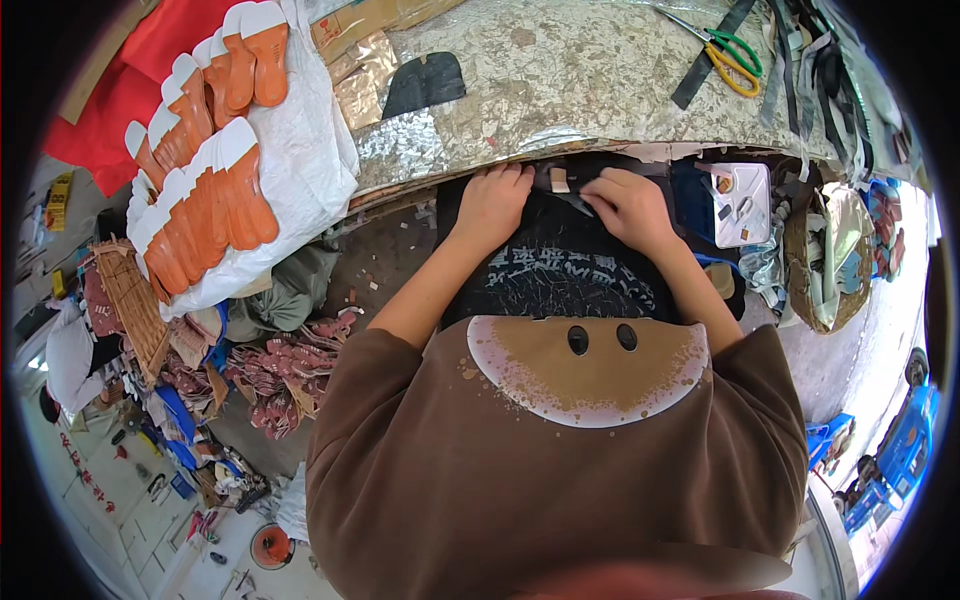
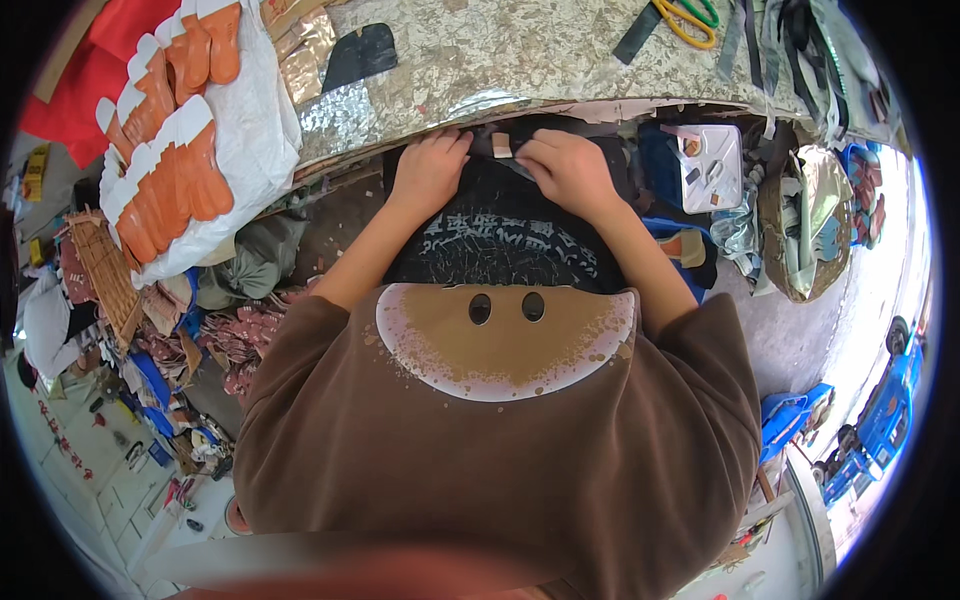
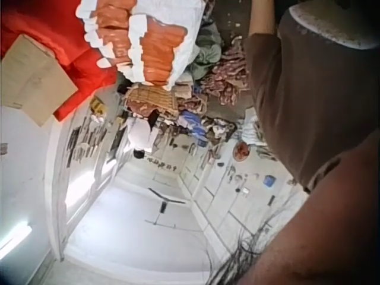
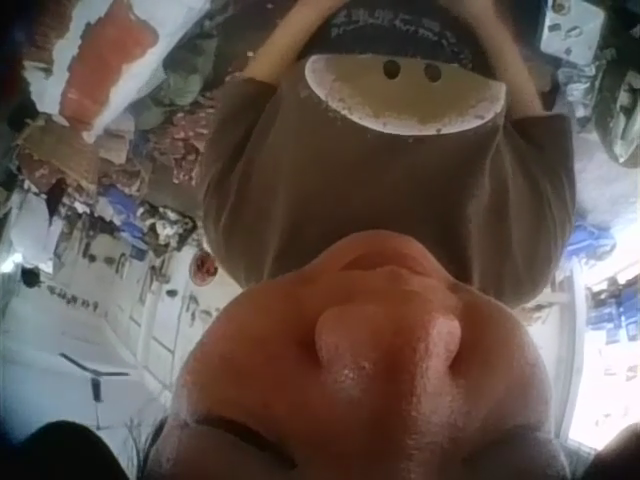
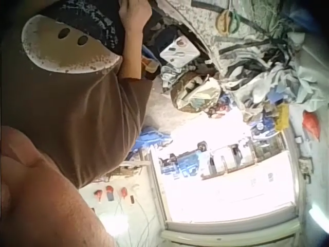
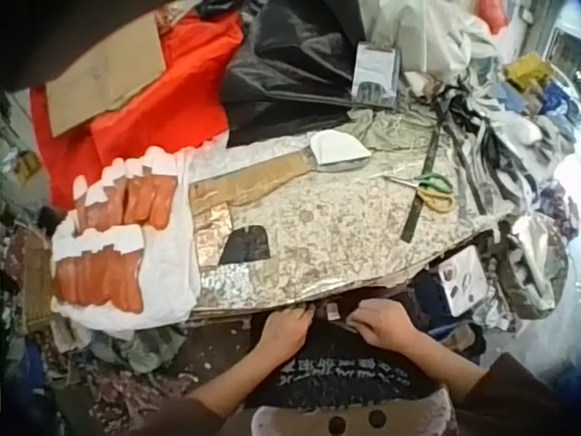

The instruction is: Manually sorting, stacking, and rubber-banding various shoe insole components at a workbench.

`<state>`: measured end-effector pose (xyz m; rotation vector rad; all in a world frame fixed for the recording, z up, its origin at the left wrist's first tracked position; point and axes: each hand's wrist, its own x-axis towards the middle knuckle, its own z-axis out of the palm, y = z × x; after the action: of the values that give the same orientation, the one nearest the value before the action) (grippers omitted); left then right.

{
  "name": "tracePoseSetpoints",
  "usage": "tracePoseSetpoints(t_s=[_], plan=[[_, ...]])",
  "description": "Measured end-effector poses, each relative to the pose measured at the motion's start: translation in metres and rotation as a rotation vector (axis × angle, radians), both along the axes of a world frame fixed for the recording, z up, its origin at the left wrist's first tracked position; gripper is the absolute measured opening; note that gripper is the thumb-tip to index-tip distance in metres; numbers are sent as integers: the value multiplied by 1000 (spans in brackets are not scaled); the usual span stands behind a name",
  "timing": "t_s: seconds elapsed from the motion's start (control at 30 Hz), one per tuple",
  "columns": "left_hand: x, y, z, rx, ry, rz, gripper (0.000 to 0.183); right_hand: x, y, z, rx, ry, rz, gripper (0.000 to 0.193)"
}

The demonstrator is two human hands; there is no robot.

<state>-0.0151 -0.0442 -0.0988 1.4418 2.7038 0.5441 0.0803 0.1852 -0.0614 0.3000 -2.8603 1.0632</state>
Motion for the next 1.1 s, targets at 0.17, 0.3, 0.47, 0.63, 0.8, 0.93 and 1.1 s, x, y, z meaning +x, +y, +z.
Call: tracePoseSetpoints(t_s=[0.17,0.3,0.47,0.63,0.8,0.93,1.1], plan=[[-1,0,-8,2,87,26,31,3,3,14,-118,26,-45,10],[-3,12,-13,-27,184,-21,29,-22,-16,-15,-23,33,14,26],[2,7,-19,-108,128,-63,9,-29,-26,-49,133,-3,54,13],[-2,-8,14,212,-138,-2,9,-19,-29,-9,-99,75,40,10],[-13,-36,27,234,-323,-16,8,-10,-32,21,-140,-42,54,17],[-15,-21,31,226,-335,-75,5,-7,-34,14,-148,-144,2,20],[8,-9,42,320,-346,-207,5,-3,-23,10,-44,-182,209,17]])
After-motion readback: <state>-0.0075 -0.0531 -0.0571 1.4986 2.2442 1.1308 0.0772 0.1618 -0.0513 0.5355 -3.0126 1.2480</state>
